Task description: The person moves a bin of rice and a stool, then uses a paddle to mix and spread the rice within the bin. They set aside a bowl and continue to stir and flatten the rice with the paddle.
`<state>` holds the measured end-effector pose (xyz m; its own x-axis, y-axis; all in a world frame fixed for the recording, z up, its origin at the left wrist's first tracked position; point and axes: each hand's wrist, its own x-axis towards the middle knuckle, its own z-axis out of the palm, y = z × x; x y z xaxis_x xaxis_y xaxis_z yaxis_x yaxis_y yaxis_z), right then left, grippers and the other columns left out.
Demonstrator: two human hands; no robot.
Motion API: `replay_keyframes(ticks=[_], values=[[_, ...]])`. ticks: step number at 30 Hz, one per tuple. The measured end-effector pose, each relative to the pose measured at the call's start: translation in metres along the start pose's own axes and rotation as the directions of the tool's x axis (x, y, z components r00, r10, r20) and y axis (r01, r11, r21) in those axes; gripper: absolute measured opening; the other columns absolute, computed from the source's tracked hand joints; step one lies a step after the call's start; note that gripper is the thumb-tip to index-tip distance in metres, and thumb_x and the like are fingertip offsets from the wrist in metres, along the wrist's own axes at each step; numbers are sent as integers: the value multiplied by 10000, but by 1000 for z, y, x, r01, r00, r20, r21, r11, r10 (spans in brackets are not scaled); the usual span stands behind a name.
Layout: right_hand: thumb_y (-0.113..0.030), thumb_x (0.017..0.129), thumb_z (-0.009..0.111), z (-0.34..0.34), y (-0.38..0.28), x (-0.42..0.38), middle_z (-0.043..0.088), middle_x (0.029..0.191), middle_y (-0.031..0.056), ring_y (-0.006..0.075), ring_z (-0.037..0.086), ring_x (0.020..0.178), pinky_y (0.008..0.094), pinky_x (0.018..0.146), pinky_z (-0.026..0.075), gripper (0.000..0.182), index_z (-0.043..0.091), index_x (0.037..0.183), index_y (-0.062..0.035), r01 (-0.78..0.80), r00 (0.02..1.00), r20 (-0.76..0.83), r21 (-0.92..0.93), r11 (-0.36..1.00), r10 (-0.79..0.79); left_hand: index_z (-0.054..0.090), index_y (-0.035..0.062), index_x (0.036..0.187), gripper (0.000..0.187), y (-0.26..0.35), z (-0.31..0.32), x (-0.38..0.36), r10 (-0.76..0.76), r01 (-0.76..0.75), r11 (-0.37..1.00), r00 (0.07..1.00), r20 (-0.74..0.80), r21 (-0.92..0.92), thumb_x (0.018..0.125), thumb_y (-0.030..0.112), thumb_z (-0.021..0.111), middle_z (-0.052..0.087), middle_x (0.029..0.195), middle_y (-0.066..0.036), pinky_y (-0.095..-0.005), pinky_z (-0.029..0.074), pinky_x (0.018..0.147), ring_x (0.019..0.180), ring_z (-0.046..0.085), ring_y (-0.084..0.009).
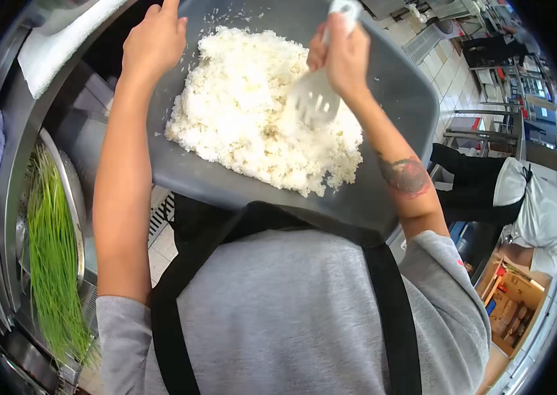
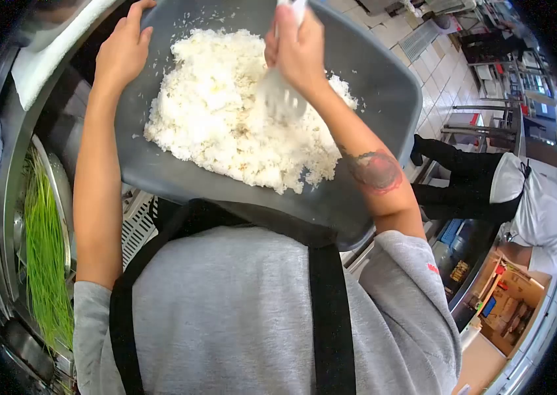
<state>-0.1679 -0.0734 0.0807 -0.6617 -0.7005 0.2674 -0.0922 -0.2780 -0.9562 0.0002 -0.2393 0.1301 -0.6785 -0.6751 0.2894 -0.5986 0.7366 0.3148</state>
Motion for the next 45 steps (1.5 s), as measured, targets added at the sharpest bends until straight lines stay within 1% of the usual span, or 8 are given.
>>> replay_keyframes(ticks=[4, 7, 16, 18, 24, 34, 43, 45], values=[[-501, 935, 358, 29, -57, 13, 353, 522, 40, 142, 364, 403, 302, 408, 385, 443, 409, 868, -66, 191, 980, -127, 398, 897, -153, 399, 154, 1169, 355, -5, 5, 0, 4, -4, 1000, 1000, -3, 3, 837, 102, 513, 552, 1018, -215, -479, 446, 801, 913, 560, -417], [-472, 941, 378, 55, -52, 7, 369, 515, 40, 137, 387, 406, 292, 404, 387, 433, 412, 848, -50, 315, 949, -64, 258, 914, -309, 399, 153, 1173, 357, -6, 6, 1, 5, -5, 1000, 1000, -5, 0, 838, 103, 513, 552, 1016, -215, -477, 446, 801, 914, 560, -417], [-361, 968, 380, 17, 28, -22, 379, 518, 36, 116, 380, 398, 282, 378, 371, 352, 381, 823, -40, -201, 979, 6, 93, 975, 202, 396, 153, 1181, 362, -4, 3, 0, -16, 16, 1000, 1000, 22, 0, 842, 100, 514, 550, 1030, -213, -468, 447, 810, 935, 556, -413], [-349, 970, 380, 25, -1, -18, 389, 524, 43, 113, 388, 410, 277, 388, 374, 340, 388, 834, -38, -43, 981, 185, -47, 998, 51, 396, 153, 1181, 362, -2, 4, 1, -17, 17, 1000, 1000, 27, -3, 842, 101, 514, 549, 1034, -213, -468, 446, 813, 942, 554, -412], [-432, 954, 375, 53, -29, 29, 386, 504, 37, 135, 403, 397, 280, 392, 384, 423, 416, 805, -38, 438, 894, -50, 308, 845, -446, 399, 149, 1183, 365, -1, 3, 0, -38, 38, 999, 999, 33, 18, 841, 95, 513, 550, 1040, -215, -466, 443, 823, 954, 551, -411], [-359, 966, 392, 10, 45, 2, 373, 538, 37, 118, 378, 423, 291, 402, 375, 343, 373, 849, -37, -133, 991, -2, 37, 990, 133, 383, 262, 1259, 374, -30, 32, 8, 77, -75, 996, 997, -24, 43, 895, 234, 467, 576, 1095, -130, -447, 460, 814, 956, 586, -349], [-427, 964, 346, 15, 9, 47, 394, 492, 32, 144, 398, 379, 288, 393, 383, 428, 430, 799, -41, 427, 904, -64, 64, 902, -423, 386, 259, 1260, 380, -30, 30, 10, 39, -39, 999, 999, 17, 20, 893, 216, 472, 572, 1111, -117, -437, 463, 797, 945, 591, -337], [-360, 967, 389, -2, 54, 29, 375, 534, 56, 130, 368, 422, 323, 418, 397, 359, 369, 843, -23, 222, 967, -166, 193, 956, -191, 388, 259, 1260, 380, -28, 31, 11, 30, -30, 1000, 999, 21, 4, 893, 213, 472, 571, 1119, -114, -435, 464, 798, 948, 590, -336]])
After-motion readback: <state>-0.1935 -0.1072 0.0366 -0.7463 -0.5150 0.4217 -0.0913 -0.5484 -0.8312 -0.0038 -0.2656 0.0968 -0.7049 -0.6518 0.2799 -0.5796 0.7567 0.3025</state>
